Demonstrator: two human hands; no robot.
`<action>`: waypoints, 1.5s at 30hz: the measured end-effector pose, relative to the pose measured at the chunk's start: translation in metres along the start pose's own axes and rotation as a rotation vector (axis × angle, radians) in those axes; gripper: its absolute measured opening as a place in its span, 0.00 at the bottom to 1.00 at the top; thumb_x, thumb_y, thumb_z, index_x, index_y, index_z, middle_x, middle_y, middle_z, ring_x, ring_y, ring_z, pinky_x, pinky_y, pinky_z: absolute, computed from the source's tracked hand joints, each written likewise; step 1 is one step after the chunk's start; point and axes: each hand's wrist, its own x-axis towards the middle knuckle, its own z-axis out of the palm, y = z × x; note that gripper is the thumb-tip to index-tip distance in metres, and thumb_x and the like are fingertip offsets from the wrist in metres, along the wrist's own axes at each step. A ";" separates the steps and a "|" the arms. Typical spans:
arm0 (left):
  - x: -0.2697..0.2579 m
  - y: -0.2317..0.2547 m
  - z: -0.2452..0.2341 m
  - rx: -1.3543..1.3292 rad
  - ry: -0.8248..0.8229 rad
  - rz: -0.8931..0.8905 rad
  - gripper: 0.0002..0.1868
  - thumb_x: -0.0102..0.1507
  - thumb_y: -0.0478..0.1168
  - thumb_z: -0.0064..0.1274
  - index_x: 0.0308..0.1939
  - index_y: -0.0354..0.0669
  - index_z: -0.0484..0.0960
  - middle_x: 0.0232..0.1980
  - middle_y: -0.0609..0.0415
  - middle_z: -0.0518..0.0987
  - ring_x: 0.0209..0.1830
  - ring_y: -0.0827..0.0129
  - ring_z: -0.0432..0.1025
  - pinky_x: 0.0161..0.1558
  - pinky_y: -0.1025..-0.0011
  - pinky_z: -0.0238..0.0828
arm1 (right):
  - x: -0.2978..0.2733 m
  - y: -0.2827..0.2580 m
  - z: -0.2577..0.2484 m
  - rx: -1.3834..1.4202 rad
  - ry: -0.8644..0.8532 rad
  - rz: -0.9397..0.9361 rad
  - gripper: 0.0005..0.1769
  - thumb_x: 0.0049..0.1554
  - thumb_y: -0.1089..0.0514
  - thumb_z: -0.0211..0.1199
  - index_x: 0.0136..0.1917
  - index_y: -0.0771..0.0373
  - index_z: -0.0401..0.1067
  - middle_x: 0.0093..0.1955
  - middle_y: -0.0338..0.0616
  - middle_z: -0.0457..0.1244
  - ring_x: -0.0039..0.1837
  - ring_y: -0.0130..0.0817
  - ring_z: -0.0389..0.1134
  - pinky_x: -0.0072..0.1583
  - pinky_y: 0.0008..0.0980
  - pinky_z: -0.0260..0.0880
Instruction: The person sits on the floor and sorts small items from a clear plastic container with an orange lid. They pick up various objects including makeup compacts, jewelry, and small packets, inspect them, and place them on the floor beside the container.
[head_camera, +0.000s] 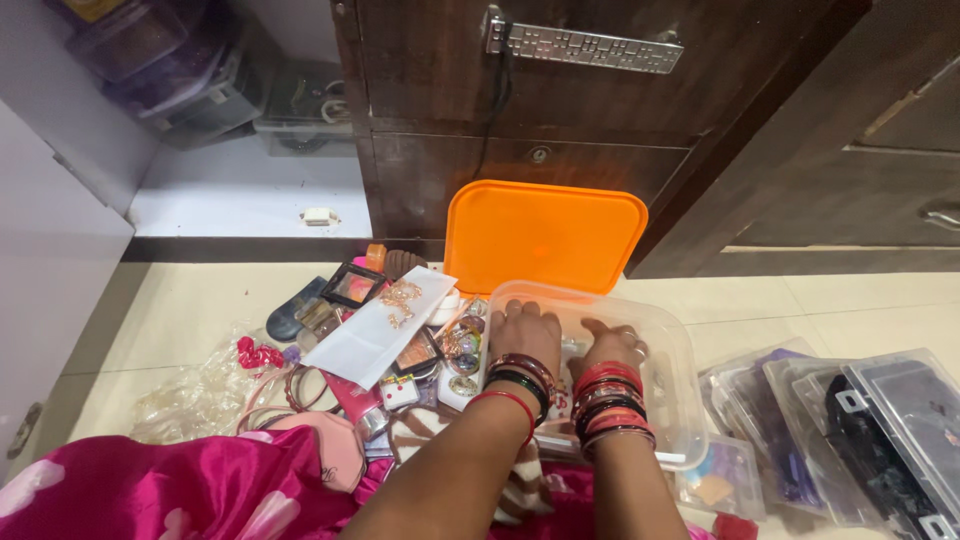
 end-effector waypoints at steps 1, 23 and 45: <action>-0.003 0.000 -0.003 0.023 -0.019 0.013 0.14 0.60 0.41 0.56 0.49 0.44 0.84 0.55 0.48 0.78 0.63 0.55 0.66 0.59 0.57 0.62 | -0.005 -0.002 -0.006 0.021 -0.015 0.039 0.34 0.45 0.57 0.79 0.63 0.34 0.75 0.71 0.48 0.55 0.77 0.54 0.51 0.72 0.42 0.62; -0.068 0.015 -0.107 -0.508 0.133 0.071 0.18 0.64 0.38 0.48 0.58 0.43 0.75 0.53 0.44 0.81 0.51 0.47 0.77 0.48 0.52 0.73 | -0.062 -0.006 -0.026 1.140 0.357 -0.327 0.28 0.54 0.73 0.56 0.66 0.59 0.73 0.46 0.42 0.62 0.42 0.29 0.63 0.46 0.30 0.69; -0.054 -0.067 -0.047 -0.515 0.308 -0.215 0.13 0.67 0.43 0.43 0.46 0.43 0.82 0.51 0.46 0.83 0.51 0.50 0.77 0.52 0.57 0.74 | -0.105 -0.087 0.009 1.402 -0.354 -0.489 0.26 0.62 0.56 0.56 0.70 0.72 0.67 0.65 0.53 0.67 0.66 0.36 0.67 0.68 0.31 0.64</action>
